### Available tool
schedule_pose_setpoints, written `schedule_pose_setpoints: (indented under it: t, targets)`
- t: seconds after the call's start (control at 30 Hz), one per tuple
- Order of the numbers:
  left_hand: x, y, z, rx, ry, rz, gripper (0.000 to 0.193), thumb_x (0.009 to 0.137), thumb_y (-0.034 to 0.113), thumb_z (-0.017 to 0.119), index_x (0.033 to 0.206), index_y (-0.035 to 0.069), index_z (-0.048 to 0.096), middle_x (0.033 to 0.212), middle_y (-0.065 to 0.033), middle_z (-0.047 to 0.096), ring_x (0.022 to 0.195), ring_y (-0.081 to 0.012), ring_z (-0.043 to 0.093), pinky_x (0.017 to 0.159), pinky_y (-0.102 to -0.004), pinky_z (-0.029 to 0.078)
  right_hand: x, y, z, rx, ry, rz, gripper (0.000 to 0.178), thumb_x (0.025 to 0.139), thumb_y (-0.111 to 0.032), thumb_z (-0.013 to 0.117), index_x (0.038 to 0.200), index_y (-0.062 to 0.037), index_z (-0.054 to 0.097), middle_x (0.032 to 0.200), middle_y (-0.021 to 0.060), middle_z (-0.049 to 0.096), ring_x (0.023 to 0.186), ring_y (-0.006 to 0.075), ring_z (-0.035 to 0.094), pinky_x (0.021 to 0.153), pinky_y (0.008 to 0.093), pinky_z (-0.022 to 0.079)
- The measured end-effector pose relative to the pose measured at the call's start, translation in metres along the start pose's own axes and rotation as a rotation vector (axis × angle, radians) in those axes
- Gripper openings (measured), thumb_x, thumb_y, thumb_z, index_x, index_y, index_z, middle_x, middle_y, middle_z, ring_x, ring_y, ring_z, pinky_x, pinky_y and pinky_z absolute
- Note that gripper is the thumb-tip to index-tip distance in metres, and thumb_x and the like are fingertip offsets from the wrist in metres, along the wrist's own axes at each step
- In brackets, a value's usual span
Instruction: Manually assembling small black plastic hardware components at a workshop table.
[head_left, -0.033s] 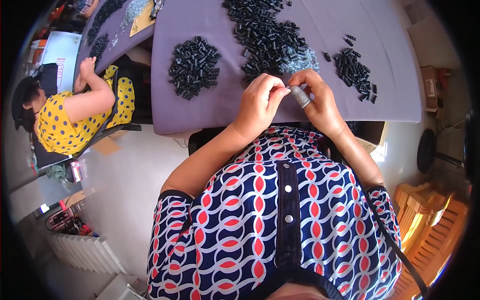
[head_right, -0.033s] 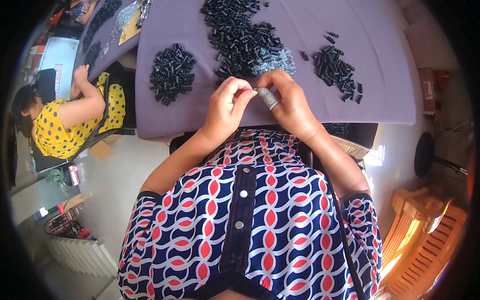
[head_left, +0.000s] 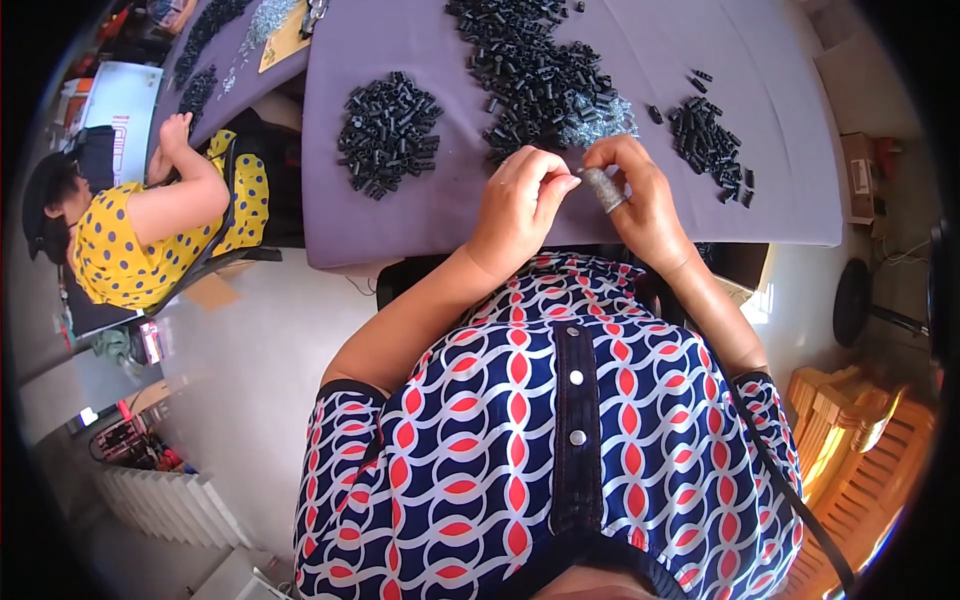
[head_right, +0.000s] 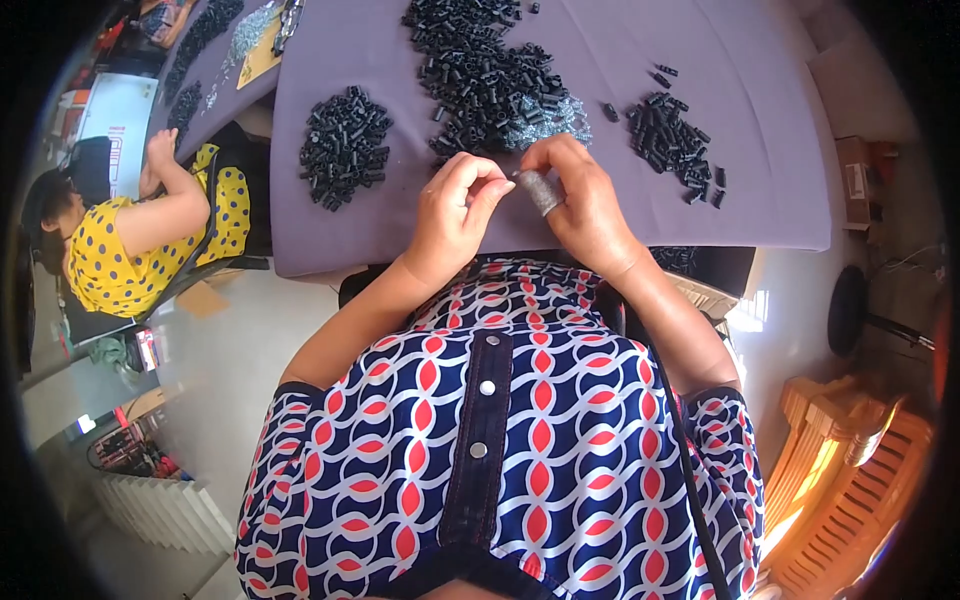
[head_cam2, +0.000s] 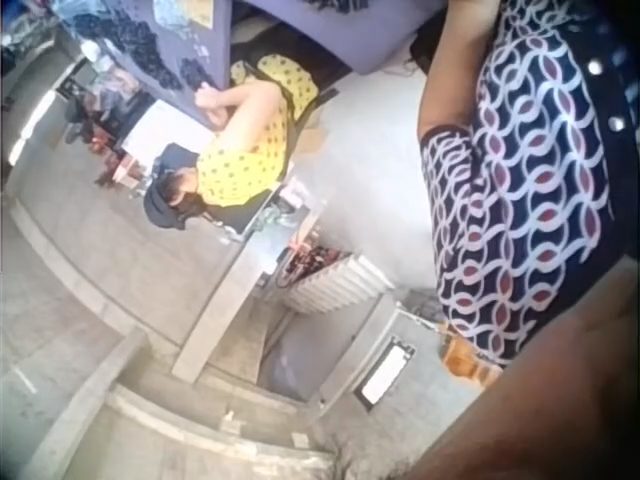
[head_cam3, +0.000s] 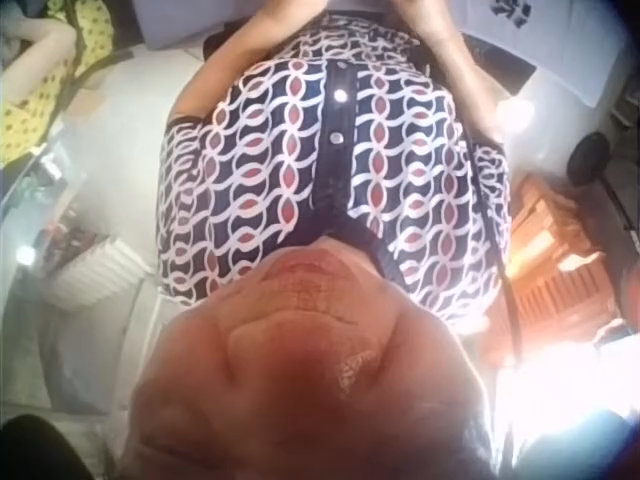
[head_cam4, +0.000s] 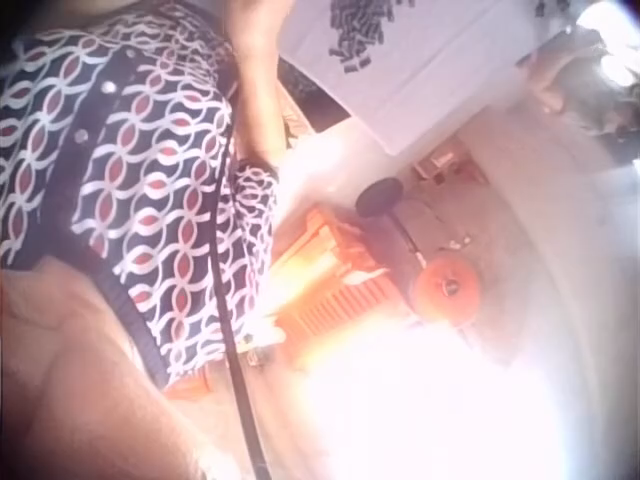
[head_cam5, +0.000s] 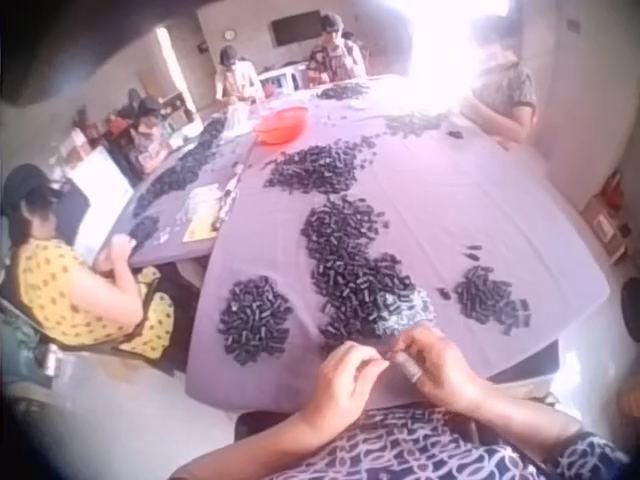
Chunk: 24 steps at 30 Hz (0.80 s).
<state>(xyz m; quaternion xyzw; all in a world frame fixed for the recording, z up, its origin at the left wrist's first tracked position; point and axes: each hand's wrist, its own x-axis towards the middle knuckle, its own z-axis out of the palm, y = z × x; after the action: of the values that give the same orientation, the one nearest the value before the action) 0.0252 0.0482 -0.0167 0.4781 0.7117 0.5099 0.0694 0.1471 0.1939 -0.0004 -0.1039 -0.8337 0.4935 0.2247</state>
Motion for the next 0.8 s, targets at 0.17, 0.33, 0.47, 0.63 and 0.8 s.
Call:
schedule_pose_setpoints:
  t: [0.17, 0.33, 0.47, 0.63, 0.8]
  targets:
    - [0.007, -0.011, -0.004, 0.326, -0.048, 0.188, 0.012, 0.086, 0.008, 0.073, 0.092, 0.004, 0.064, 0.085, -0.0095, 0.063, 0.081, -0.0290, 0.063, 0.070, -0.0390, 0.050, 0.001, 0.004, -0.010, -0.134, 0.043, 0.019, 0.027, 0.078, 0.013, 0.060, 0.101, -0.0018, 0.058, 0.100, 0.0112, 0.060, 0.088, 0.0291, 0.062, 0.074, 0.0345, 0.050]
    - [0.014, -0.012, -0.037, 0.331, 0.063, 0.175, 0.014, 0.084, 0.008, 0.072, 0.097, 0.006, 0.067, 0.093, -0.0113, 0.066, 0.088, -0.0320, 0.063, 0.076, -0.0421, 0.051, -0.009, 0.004, -0.009, -0.098, -0.059, 0.023, 0.034, 0.075, 0.016, 0.060, 0.103, -0.0018, 0.057, 0.101, 0.0122, 0.060, 0.091, 0.0310, 0.063, 0.077, 0.0356, 0.051]
    - [0.010, -0.029, -0.094, 0.433, 0.193, -0.016, 0.009, 0.088, 0.008, 0.068, 0.096, 0.004, 0.068, 0.092, -0.0125, 0.066, 0.089, -0.0325, 0.063, 0.081, -0.0412, 0.050, -0.010, 0.007, -0.007, -0.108, -0.065, 0.009, 0.033, 0.075, 0.016, 0.060, 0.103, -0.0018, 0.057, 0.102, 0.0127, 0.060, 0.094, 0.0326, 0.063, 0.080, 0.0369, 0.051]
    - [0.017, -0.044, -0.125, 0.693, 0.128, 0.062, 0.007, 0.087, 0.008, 0.069, 0.093, 0.006, 0.070, 0.094, -0.0086, 0.064, 0.091, -0.0307, 0.062, 0.080, -0.0410, 0.051, -0.005, 0.013, -0.005, -0.138, -0.105, 0.066, 0.031, 0.076, 0.013, 0.061, 0.103, -0.0020, 0.057, 0.104, 0.0131, 0.060, 0.095, 0.0348, 0.063, 0.080, 0.0376, 0.052]
    - [0.031, -0.058, -0.126, 0.753, -0.114, 0.118, 0.007, 0.081, 0.007, 0.074, 0.084, 0.006, 0.068, 0.089, -0.0088, 0.061, 0.088, -0.0326, 0.060, 0.078, -0.0435, 0.051, -0.009, 0.016, 0.002, -0.148, -0.065, 0.055, 0.030, 0.075, 0.013, 0.062, 0.101, -0.0020, 0.058, 0.105, 0.0127, 0.061, 0.097, 0.0355, 0.063, 0.080, 0.0386, 0.052]
